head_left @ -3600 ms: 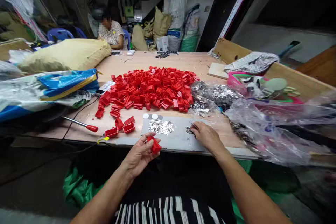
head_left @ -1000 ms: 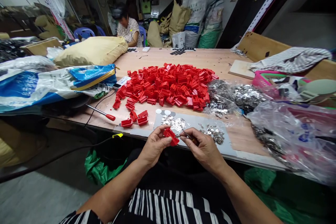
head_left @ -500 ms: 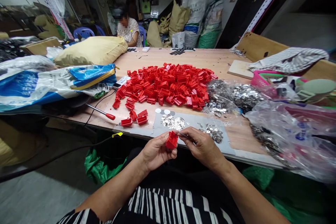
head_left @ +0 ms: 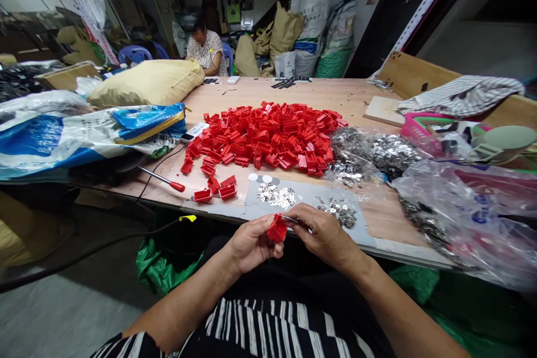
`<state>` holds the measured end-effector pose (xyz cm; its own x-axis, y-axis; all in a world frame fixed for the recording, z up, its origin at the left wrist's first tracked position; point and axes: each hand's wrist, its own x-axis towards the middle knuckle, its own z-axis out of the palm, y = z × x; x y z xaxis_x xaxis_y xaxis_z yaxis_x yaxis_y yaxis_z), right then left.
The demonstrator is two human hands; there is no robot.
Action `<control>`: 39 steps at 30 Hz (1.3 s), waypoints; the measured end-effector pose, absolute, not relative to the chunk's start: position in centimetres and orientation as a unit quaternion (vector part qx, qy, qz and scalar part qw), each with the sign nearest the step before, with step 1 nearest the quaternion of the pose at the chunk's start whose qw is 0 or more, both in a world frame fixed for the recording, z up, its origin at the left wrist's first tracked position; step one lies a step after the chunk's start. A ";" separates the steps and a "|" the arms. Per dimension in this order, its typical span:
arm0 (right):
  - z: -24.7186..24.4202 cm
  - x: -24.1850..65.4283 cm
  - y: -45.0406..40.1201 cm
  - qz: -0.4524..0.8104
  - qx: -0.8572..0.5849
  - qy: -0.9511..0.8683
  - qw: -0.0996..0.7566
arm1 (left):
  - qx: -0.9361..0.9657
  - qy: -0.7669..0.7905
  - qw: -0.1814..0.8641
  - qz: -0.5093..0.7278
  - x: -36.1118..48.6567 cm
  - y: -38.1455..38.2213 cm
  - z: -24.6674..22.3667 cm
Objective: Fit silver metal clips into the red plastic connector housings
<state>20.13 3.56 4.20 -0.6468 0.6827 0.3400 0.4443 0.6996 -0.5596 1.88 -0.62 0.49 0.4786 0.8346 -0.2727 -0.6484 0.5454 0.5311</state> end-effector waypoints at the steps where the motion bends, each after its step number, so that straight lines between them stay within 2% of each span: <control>1: 4.2 20.1 3.6 0.222 -0.320 -0.879 0.274 | 0.181 0.258 0.840 0.441 1.9 -0.6 0.5; 8: 4.1 19.8 3.4 0.233 -0.324 -0.869 0.292 | 0.169 0.252 0.849 0.433 2.0 -0.6 0.4; 17: 4.7 20.4 3.5 0.318 -0.328 -0.849 0.265 | 0.165 0.241 0.845 0.448 1.8 -0.5 0.1; 24: 3.7 20.9 4.1 0.370 -0.414 -0.784 0.276 | 0.195 0.246 0.839 0.444 2.0 -0.5 0.7; 34: 2.8 20.0 4.4 0.474 -0.405 -0.731 0.279 | 0.208 0.249 0.840 0.435 2.0 -0.5 0.1; 39: 2.2 20.3 4.4 0.521 -0.375 -0.724 0.253 | 0.222 0.266 0.844 0.410 2.2 -0.4 -0.1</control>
<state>20.29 4.43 2.16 -0.5914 0.8060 -0.0243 0.2801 0.1770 -0.9435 2.22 -0.36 -0.10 0.5234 0.8092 -0.2669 -0.5737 0.5663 0.5918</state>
